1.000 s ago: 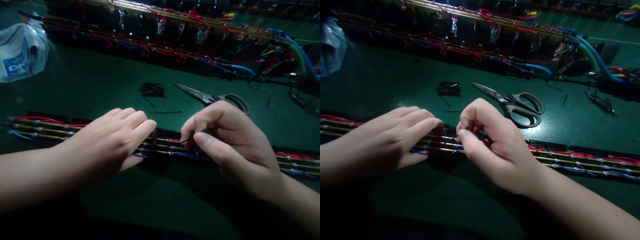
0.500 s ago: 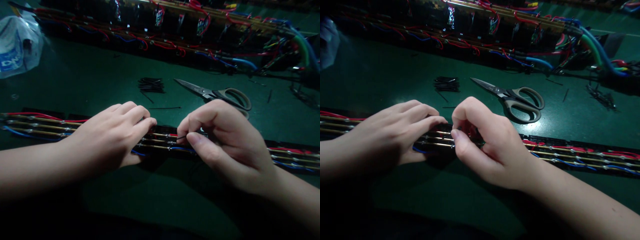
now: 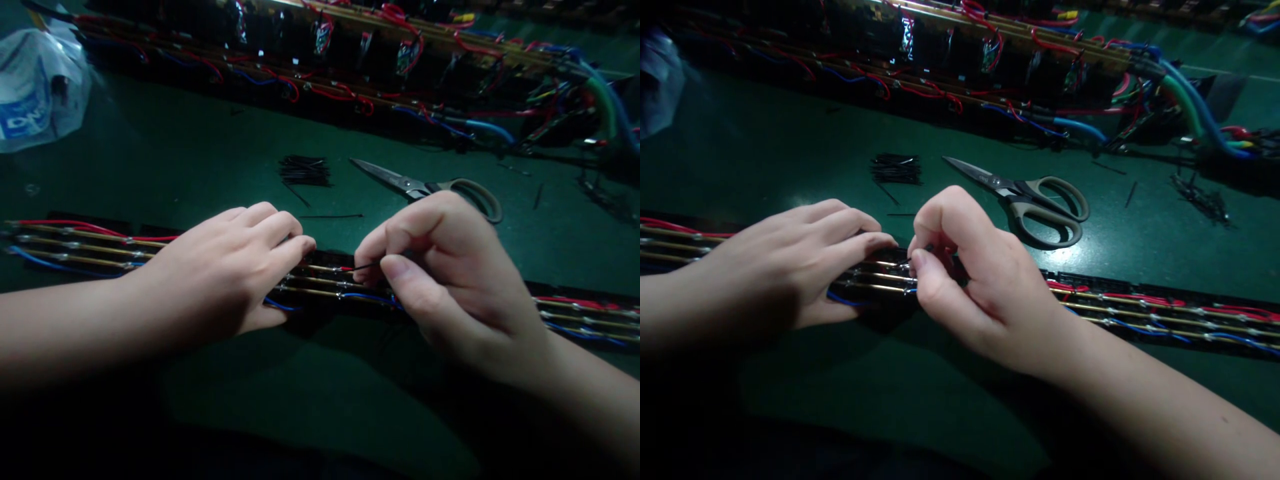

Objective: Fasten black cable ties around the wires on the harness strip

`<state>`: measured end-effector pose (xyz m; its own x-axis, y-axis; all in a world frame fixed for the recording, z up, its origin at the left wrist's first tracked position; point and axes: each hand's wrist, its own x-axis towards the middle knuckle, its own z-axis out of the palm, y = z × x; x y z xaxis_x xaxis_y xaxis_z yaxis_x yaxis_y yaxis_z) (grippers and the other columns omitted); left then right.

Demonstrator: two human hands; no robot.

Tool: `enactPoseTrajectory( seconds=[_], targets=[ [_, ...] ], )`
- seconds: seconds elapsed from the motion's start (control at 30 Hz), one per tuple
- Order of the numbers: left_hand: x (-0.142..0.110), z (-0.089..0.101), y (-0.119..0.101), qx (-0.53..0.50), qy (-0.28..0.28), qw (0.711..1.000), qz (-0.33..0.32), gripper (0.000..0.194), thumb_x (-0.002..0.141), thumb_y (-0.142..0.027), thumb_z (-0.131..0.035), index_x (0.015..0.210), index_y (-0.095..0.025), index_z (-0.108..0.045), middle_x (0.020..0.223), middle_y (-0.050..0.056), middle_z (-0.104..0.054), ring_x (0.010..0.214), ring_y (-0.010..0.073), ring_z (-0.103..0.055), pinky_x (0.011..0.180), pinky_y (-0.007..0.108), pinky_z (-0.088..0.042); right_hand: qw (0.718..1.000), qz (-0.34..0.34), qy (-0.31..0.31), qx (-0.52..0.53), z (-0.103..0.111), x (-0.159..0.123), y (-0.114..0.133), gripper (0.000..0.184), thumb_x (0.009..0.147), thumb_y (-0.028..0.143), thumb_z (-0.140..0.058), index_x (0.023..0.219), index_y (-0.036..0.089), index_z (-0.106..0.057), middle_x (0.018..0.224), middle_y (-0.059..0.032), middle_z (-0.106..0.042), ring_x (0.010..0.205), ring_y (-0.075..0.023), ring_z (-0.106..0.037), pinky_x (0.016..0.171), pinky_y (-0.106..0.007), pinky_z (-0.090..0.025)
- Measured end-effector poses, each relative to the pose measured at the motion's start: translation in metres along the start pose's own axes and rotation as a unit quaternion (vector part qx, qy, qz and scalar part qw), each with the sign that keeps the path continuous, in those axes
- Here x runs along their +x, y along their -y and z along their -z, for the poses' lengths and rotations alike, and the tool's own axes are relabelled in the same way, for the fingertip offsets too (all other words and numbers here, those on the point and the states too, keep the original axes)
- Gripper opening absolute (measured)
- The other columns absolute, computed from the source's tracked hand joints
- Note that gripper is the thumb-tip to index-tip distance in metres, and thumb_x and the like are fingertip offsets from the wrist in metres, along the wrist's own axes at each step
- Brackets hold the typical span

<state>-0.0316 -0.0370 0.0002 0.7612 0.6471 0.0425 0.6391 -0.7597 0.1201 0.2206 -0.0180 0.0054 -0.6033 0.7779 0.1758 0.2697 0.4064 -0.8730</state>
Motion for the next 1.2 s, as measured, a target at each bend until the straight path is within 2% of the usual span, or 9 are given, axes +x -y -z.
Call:
enactPoseTrajectory(
  seconds=[0.17, 0.33, 1.2],
  targets=[
    [0.0018, 0.0000, 0.0003, 0.003, 0.005, 1.000, 0.002, 0.052, 0.073, -0.034, -0.084, 0.115, -0.012, -0.063, 0.110, 0.013, -0.068, 0.095, 0.0332, -0.066, 0.073, 0.044, -0.058, 0.996, 0.042, 0.018, -0.075, 0.0002, 0.0002, 0.0047, 0.012, 0.098, 0.013, -0.056, 0.098, 0.025, -0.056, 0.083, 0.0008, -0.062, 0.069, -0.0134, -0.060, 0.056, -0.026, -0.050],
    [0.0025, -0.0017, 0.0005, 0.001, 0.006, 1.000, 0.009, 0.062, 0.065, -0.033, -0.090, 0.117, -0.014, -0.062, 0.111, 0.011, -0.068, 0.094, 0.0333, -0.066, 0.072, 0.044, -0.056, 0.993, 0.064, 0.030, -0.092, 0.0024, -0.0008, 0.0039, 0.009, 0.100, 0.014, -0.054, 0.099, 0.023, -0.057, 0.085, -0.0001, -0.064, 0.071, -0.0134, -0.061, 0.060, -0.027, -0.052],
    [0.0022, 0.0009, 0.0008, 0.002, 0.027, 1.000, 0.015, 0.056, 0.069, -0.033, -0.086, 0.117, -0.015, -0.062, 0.113, 0.010, -0.069, 0.095, 0.0309, -0.066, 0.074, 0.041, -0.055, 0.996, 0.054, 0.040, -0.067, 0.0021, 0.0007, 0.0067, 0.010, 0.097, 0.013, -0.052, 0.095, 0.022, -0.057, 0.083, -0.0003, -0.066, 0.071, -0.0136, -0.063, 0.061, -0.028, -0.051]
  ],
)
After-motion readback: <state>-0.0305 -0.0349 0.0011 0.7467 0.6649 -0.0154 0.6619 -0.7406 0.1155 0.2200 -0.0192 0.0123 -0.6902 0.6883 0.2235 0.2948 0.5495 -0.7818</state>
